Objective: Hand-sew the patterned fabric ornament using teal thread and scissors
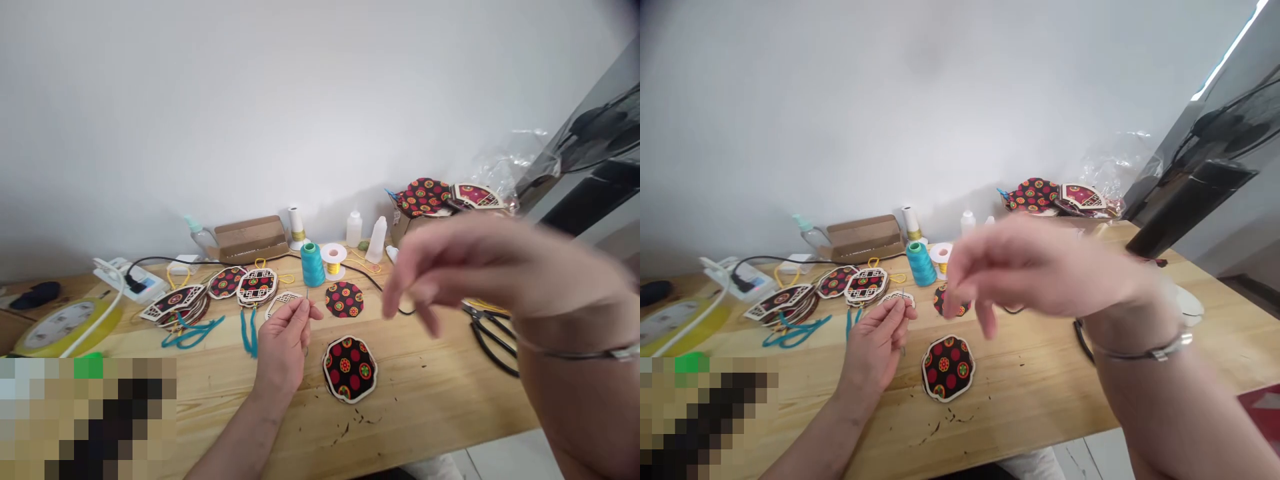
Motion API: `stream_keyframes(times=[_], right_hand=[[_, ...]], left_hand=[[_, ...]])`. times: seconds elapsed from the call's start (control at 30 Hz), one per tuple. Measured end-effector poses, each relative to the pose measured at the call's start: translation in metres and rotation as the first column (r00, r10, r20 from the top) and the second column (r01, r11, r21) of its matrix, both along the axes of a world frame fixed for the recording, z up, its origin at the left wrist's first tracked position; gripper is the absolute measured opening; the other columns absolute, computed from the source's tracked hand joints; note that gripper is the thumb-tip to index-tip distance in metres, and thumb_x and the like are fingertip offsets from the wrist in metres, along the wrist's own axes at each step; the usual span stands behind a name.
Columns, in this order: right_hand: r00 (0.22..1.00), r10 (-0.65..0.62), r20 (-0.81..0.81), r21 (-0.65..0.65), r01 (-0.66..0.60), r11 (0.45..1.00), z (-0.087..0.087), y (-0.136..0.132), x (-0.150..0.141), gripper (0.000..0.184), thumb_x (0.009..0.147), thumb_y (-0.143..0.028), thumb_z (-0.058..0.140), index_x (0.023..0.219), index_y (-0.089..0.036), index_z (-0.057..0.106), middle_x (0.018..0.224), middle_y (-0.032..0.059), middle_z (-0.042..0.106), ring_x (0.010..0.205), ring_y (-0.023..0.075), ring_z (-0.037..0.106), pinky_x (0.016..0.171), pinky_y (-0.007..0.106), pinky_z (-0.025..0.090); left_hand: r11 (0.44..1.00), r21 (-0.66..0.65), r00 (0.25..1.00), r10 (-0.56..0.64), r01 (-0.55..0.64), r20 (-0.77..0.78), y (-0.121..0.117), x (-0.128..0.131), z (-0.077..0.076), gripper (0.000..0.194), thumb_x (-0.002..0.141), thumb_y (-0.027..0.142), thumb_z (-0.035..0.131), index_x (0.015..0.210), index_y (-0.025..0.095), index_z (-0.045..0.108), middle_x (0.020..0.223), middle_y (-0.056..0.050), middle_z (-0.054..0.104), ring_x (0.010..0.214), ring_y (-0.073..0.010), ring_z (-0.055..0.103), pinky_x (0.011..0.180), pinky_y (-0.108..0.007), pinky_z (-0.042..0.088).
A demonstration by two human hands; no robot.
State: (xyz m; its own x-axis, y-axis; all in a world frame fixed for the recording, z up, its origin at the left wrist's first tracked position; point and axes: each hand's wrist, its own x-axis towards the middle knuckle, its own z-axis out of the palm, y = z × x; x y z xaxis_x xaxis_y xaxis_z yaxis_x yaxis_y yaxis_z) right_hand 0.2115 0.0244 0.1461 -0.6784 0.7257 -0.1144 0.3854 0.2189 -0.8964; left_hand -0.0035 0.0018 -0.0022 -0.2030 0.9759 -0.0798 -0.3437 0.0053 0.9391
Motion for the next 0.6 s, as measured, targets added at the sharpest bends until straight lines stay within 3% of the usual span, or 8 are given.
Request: stream_keyframes(times=[0.1, 0.17, 0.27, 0.37, 0.6], right_hand=[[0.964, 0.222, 0.143, -0.062, -0.216, 0.975, -0.039, 0.002, -0.015, 0.014, 0.083, -0.012, 0.045, 0.076, -0.014, 0.057, 0.077, 0.0012, 0.067, 0.053, 0.0069, 0.062, 0.051, 0.018, 0.043], [0.957, 0.237, 0.169, -0.117, -0.219, 0.969, -0.064, 0.008, -0.022, 0.013, 0.082, -0.009, 0.043, 0.074, -0.014, 0.052, 0.076, 0.0016, 0.068, 0.052, 0.0072, 0.063, 0.05, 0.017, 0.043], [0.974, 0.211, 0.082, -0.219, -0.189, 0.957, -0.089, 0.017, -0.025, 0.007, 0.086, -0.015, 0.043, 0.08, -0.015, 0.048, 0.071, 0.0006, 0.067, 0.048, 0.0072, 0.061, 0.044, 0.015, 0.04], [0.988, 0.156, -0.016, -0.308, -0.153, 0.939, -0.102, 0.021, -0.02, 0.011, 0.09, -0.026, 0.045, 0.091, -0.016, 0.048, 0.07, 0.0, 0.066, 0.045, 0.0064, 0.06, 0.039, 0.013, 0.037], [0.951, 0.139, -0.278, -0.434, -0.253, 0.865, -0.112, 0.024, -0.013, 0.025, 0.087, -0.038, 0.053, 0.083, -0.015, 0.047, 0.085, 0.0056, 0.07, 0.044, 0.0058, 0.061, 0.034, 0.012, 0.032]], left_hand=[[0.996, -0.035, 0.995, -0.078, 0.08, 0.053, -0.001, 0.002, 0.003, 0.019, 0.068, 0.031, 0.073, 0.074, 0.014, 0.066, 0.076, -0.005, 0.069, 0.04, -0.0012, 0.027, 0.038, -0.017, 0.02], [0.984, -0.073, 0.985, -0.158, 0.163, 0.076, -0.002, 0.003, 0.004, 0.019, 0.066, 0.031, 0.074, 0.073, 0.014, 0.066, 0.075, -0.004, 0.068, 0.04, -0.0012, 0.025, 0.038, -0.018, 0.019], [0.947, -0.107, 0.952, -0.294, 0.302, 0.083, -0.004, 0.004, 0.002, 0.018, 0.066, 0.031, 0.075, 0.07, 0.014, 0.068, 0.049, 0.004, 0.053, 0.04, -0.003, 0.025, 0.04, -0.019, 0.018], [0.903, -0.123, 0.911, -0.406, 0.411, 0.069, -0.006, 0.004, -0.002, 0.018, 0.07, 0.033, 0.072, 0.071, 0.015, 0.07, 0.04, 0.008, 0.036, 0.04, -0.0044, 0.024, 0.042, -0.021, 0.017], [0.787, -0.173, 0.803, -0.593, 0.592, 0.047, -0.01, 0.004, -0.001, 0.021, 0.073, 0.034, 0.069, 0.074, 0.013, 0.072, 0.044, 0.007, 0.034, 0.042, -0.0045, 0.021, 0.044, -0.023, 0.012]])
